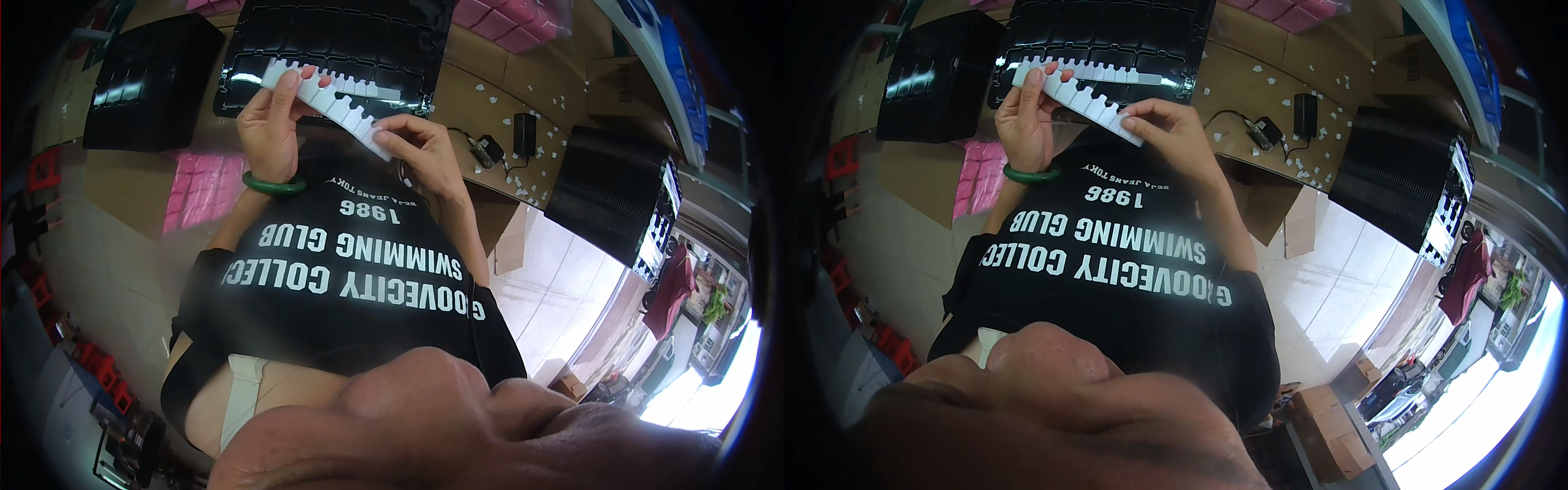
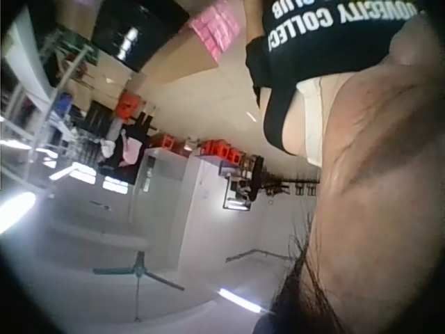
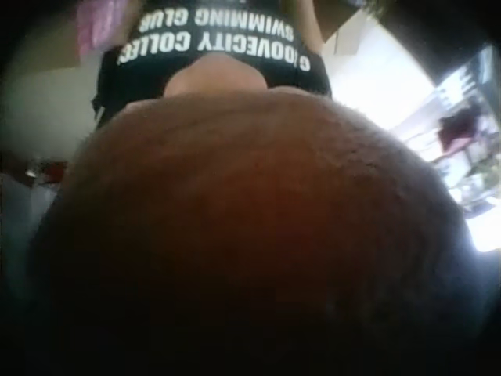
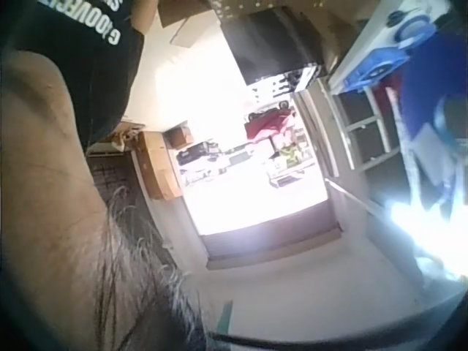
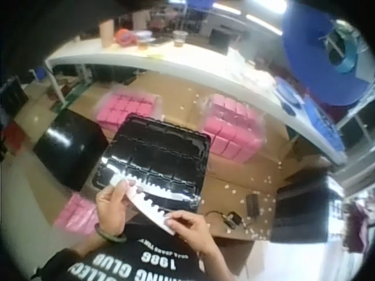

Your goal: The person applies adhesive strips to a plastic tray by hand, then sticks foam pads into the grid of the tray.

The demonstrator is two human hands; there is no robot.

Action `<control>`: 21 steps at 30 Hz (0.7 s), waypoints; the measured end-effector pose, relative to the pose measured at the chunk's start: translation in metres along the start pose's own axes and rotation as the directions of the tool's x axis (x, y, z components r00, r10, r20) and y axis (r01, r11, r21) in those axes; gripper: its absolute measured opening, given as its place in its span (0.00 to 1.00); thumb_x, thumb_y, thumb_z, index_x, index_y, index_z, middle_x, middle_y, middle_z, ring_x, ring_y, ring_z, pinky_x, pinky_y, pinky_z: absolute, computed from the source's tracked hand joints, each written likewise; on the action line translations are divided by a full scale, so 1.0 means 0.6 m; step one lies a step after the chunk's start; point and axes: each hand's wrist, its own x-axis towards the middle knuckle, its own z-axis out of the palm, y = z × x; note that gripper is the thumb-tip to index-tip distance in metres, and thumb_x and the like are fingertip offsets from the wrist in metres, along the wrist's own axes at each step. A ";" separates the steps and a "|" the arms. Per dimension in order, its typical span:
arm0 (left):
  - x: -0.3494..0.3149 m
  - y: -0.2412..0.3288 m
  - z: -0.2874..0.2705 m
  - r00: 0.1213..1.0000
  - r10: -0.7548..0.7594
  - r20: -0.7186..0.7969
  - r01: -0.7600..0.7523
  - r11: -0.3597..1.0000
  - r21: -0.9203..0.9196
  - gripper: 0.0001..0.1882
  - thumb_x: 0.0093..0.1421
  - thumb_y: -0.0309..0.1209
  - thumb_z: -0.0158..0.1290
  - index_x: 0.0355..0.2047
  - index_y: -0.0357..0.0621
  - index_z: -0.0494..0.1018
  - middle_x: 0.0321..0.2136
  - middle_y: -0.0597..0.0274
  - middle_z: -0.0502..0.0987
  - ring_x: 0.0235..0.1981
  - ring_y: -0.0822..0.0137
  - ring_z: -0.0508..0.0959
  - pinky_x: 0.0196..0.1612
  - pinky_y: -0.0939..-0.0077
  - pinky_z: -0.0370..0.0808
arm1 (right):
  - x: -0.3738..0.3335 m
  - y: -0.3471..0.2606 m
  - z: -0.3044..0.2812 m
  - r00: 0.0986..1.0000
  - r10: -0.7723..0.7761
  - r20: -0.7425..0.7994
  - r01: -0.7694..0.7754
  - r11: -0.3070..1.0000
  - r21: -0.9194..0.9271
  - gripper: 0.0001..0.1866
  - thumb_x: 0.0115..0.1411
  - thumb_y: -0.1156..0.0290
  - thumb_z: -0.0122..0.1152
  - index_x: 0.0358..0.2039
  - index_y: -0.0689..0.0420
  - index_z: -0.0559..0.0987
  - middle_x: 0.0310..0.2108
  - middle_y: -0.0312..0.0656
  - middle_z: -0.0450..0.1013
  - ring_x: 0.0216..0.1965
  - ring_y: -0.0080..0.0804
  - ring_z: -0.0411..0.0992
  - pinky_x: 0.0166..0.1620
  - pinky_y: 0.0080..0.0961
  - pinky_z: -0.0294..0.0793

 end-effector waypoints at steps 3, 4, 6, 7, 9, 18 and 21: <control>-0.012 0.029 -0.010 0.997 -0.024 0.079 0.027 0.998 -0.048 0.13 0.65 0.33 0.55 0.43 0.34 0.78 0.46 0.51 0.79 0.41 0.66 0.81 0.40 0.78 0.80 | 0.014 -0.011 0.029 1.000 0.022 -0.002 -0.022 0.999 0.048 0.09 0.59 0.72 0.67 0.40 0.60 0.82 0.34 0.35 0.78 0.35 0.18 0.73 0.39 0.14 0.72; -0.020 0.029 -0.011 0.974 -0.101 0.205 0.080 0.991 0.107 0.12 0.65 0.32 0.56 0.43 0.34 0.79 0.45 0.53 0.79 0.38 0.70 0.80 0.39 0.82 0.77 | 0.020 -0.014 0.037 0.999 -0.027 0.048 0.024 0.998 0.051 0.10 0.59 0.72 0.67 0.41 0.60 0.82 0.34 0.36 0.78 0.35 0.18 0.73 0.39 0.14 0.72; -0.034 0.027 -0.019 0.952 -0.214 0.220 0.141 0.942 0.304 0.09 0.62 0.29 0.58 0.40 0.38 0.81 0.42 0.60 0.82 0.29 0.79 0.74 0.32 0.89 0.68 | 0.034 -0.012 0.043 0.991 -0.077 0.110 0.076 0.997 0.014 0.12 0.59 0.72 0.66 0.43 0.60 0.82 0.35 0.37 0.78 0.36 0.18 0.74 0.40 0.15 0.73; -0.037 0.027 -0.024 0.955 -0.207 0.213 0.137 0.943 0.302 0.09 0.62 0.29 0.58 0.40 0.38 0.81 0.42 0.60 0.82 0.29 0.79 0.74 0.32 0.89 0.68 | 0.037 -0.014 0.044 0.990 -0.077 0.119 0.076 0.997 0.011 0.12 0.59 0.72 0.66 0.43 0.60 0.82 0.35 0.37 0.78 0.36 0.18 0.74 0.40 0.15 0.73; -0.042 0.028 -0.034 0.983 -0.181 0.039 0.164 0.948 0.274 0.08 0.62 0.28 0.58 0.39 0.38 0.82 0.40 0.62 0.83 0.26 0.81 0.71 0.29 0.88 0.67 | 0.037 -0.019 0.044 0.996 0.058 0.063 -0.060 0.998 0.036 0.12 0.59 0.73 0.66 0.44 0.61 0.82 0.35 0.37 0.79 0.37 0.20 0.75 0.41 0.16 0.74; -0.054 0.019 -0.050 0.988 -0.156 0.014 0.142 0.932 0.334 0.08 0.61 0.29 0.59 0.39 0.38 0.82 0.39 0.62 0.83 0.25 0.83 0.73 0.27 0.90 0.68 | 0.034 0.003 0.058 0.995 -0.087 0.048 0.090 0.992 -0.083 0.08 0.58 0.75 0.67 0.38 0.60 0.82 0.37 0.35 0.77 0.35 0.19 0.74 0.39 0.14 0.72; -0.058 0.021 -0.059 0.980 -0.200 0.006 0.183 0.910 0.373 0.09 0.61 0.29 0.59 0.39 0.38 0.82 0.37 0.63 0.83 0.26 0.83 0.74 0.26 0.89 0.68 | 0.028 0.005 0.055 0.964 -0.263 0.044 0.264 0.920 -0.290 0.07 0.55 0.76 0.68 0.36 0.60 0.83 0.38 0.36 0.75 0.38 0.21 0.72 0.39 0.17 0.72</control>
